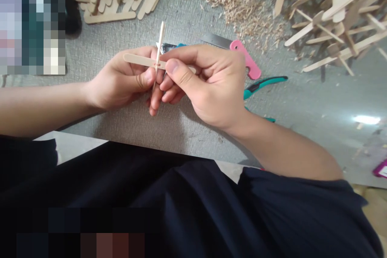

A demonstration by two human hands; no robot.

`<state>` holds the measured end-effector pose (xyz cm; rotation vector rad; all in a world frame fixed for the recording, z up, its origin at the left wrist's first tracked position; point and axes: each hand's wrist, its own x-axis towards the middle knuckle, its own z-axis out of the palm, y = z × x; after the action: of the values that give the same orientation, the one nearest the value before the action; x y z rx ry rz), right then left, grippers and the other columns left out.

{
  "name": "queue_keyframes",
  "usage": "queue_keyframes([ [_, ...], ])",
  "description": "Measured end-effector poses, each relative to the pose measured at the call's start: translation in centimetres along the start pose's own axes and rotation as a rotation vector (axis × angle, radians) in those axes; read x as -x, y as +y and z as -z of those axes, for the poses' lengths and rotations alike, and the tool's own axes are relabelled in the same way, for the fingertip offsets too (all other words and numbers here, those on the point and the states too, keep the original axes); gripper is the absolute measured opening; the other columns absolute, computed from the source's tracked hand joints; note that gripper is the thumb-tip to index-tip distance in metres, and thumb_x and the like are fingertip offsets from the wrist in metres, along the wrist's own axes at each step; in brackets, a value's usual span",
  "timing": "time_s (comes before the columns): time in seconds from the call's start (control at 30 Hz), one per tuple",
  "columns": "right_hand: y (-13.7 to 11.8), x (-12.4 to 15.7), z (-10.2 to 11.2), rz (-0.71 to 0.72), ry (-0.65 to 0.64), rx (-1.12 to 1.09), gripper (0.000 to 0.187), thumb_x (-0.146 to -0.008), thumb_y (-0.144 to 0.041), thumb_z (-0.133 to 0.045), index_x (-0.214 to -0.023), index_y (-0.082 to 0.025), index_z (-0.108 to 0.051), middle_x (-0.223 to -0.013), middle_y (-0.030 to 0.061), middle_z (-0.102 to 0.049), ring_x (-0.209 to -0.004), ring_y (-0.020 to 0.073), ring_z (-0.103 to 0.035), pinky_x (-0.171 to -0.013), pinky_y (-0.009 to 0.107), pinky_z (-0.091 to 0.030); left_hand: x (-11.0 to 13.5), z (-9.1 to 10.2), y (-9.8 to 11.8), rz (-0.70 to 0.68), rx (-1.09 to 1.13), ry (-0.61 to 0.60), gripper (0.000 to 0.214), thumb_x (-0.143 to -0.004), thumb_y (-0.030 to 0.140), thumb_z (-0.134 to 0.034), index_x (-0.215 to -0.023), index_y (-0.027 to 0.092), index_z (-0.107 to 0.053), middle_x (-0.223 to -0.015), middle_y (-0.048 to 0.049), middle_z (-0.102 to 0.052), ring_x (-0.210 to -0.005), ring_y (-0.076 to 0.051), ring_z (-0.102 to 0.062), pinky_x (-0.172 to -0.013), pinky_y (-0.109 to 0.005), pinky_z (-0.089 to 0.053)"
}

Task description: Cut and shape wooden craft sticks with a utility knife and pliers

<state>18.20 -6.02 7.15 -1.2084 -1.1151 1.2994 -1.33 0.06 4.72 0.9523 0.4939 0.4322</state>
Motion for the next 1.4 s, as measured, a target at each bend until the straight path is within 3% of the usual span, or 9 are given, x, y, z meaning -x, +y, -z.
queue_keyframes([
  [0.1,0.0,-0.1,0.1,0.011,-0.011,0.016,0.029,-0.102,-0.055,-0.095,-0.101,-0.027,-0.089,-0.084,-0.0013,-0.084,-0.065,0.0178,-0.082,-0.056,0.029,-0.069,-0.1,0.1,-0.1,-0.049,0.021,-0.036,0.056,-0.098,0.070,-0.089,-0.095,0.024,-0.057,-0.070,0.0009,-0.076,-0.063,-0.016,-0.075,-0.063,-0.030,-0.053],
  [0.3,0.4,-0.3,0.0,0.122,-0.041,-0.067,0.009,-0.108,-0.032,-0.091,-0.104,-0.024,-0.090,-0.086,-0.0027,-0.086,-0.067,0.0155,-0.084,-0.056,0.025,-0.067,-0.2,0.1,-0.8,-0.084,0.014,0.007,0.052,-0.104,0.070,-0.082,-0.097,0.025,-0.057,-0.069,0.0049,-0.074,-0.061,-0.015,-0.074,-0.077,-0.033,-0.061],
  [0.4,1.1,-0.5,0.0,0.175,-0.024,-0.046,0.016,-0.104,-0.037,-0.096,-0.103,-0.023,-0.087,-0.083,-0.0034,-0.085,-0.063,0.0154,-0.082,-0.053,0.024,-0.066,-0.3,0.3,-0.9,-0.110,0.048,-0.050,0.052,-0.103,0.067,-0.085,-0.098,0.024,-0.057,-0.073,0.0049,-0.078,-0.064,-0.015,-0.076,-0.080,-0.034,-0.064],
  [0.5,1.6,-0.9,0.4,0.217,0.023,0.068,0.029,-0.102,-0.050,-0.097,-0.103,-0.023,-0.085,-0.083,-0.0036,-0.084,-0.061,0.0138,-0.079,-0.054,0.024,-0.065,-0.2,0.3,-0.5,-0.081,0.063,-0.040,0.050,-0.102,0.065,-0.088,-0.099,0.025,-0.058,-0.072,0.0067,-0.079,-0.063,-0.015,-0.078,-0.071,-0.030,-0.060],
  [0.67,0.8,-1.5,2.2,0.357,0.122,0.276,0.036,-0.106,-0.061,-0.089,-0.108,-0.026,-0.087,-0.084,-0.0030,-0.077,-0.056,0.0090,-0.067,-0.045,0.023,-0.046,0.0,0.1,0.3,-0.082,0.136,-0.024,0.045,-0.103,0.058,-0.089,-0.098,0.023,-0.061,-0.069,0.0062,-0.079,-0.056,-0.012,-0.076,-0.052,-0.023,-0.049],
  [0.9,-0.5,-0.9,3.4,0.359,0.034,0.580,0.022,-0.109,-0.056,-0.082,-0.112,-0.035,-0.085,-0.106,0.0035,-0.080,-0.088,0.0262,-0.080,-0.078,0.046,-0.071,-0.1,0.1,0.7,0.015,0.129,0.039,0.047,-0.101,0.057,-0.091,-0.093,0.021,-0.062,-0.070,0.0039,-0.078,-0.058,-0.014,-0.078,-0.052,-0.022,-0.056],
  [1.13,0.0,-1.6,3.7,0.505,-0.019,0.722,0.016,-0.109,-0.043,-0.076,-0.115,-0.030,-0.083,-0.107,0.0046,-0.081,-0.088,0.0241,-0.077,-0.075,0.043,-0.069,0.2,-0.4,0.7,0.006,0.043,0.087,0.042,-0.103,0.051,-0.090,-0.091,0.021,-0.064,-0.078,0.0023,-0.081,-0.065,-0.013,-0.080,-0.059,-0.022,-0.060],
  [1.27,-0.1,-2.2,4.2,0.642,0.034,0.736,0.016,-0.105,-0.039,-0.075,-0.112,-0.028,-0.082,-0.104,0.0053,-0.083,-0.087,0.0241,-0.076,-0.071,0.042,-0.064,0.4,-0.6,0.5,-0.006,-0.035,0.206,0.033,-0.106,0.037,-0.088,-0.088,0.018,-0.067,-0.083,0.0008,-0.081,-0.069,-0.008,-0.076,-0.067,-0.019,-0.062],
  [1.4,-0.3,-3.1,4.9,0.621,0.021,0.796,0.019,-0.108,-0.038,-0.068,-0.111,-0.025,-0.081,-0.104,0.0060,-0.083,-0.088,0.0232,-0.077,-0.075,0.041,-0.064,0.6,-0.8,0.9,0.077,-0.155,0.311,0.023,-0.110,0.021,-0.079,-0.090,0.017,-0.068,-0.074,0.0028,-0.074,-0.058,-0.004,-0.067,-0.058,-0.014,-0.055],
])
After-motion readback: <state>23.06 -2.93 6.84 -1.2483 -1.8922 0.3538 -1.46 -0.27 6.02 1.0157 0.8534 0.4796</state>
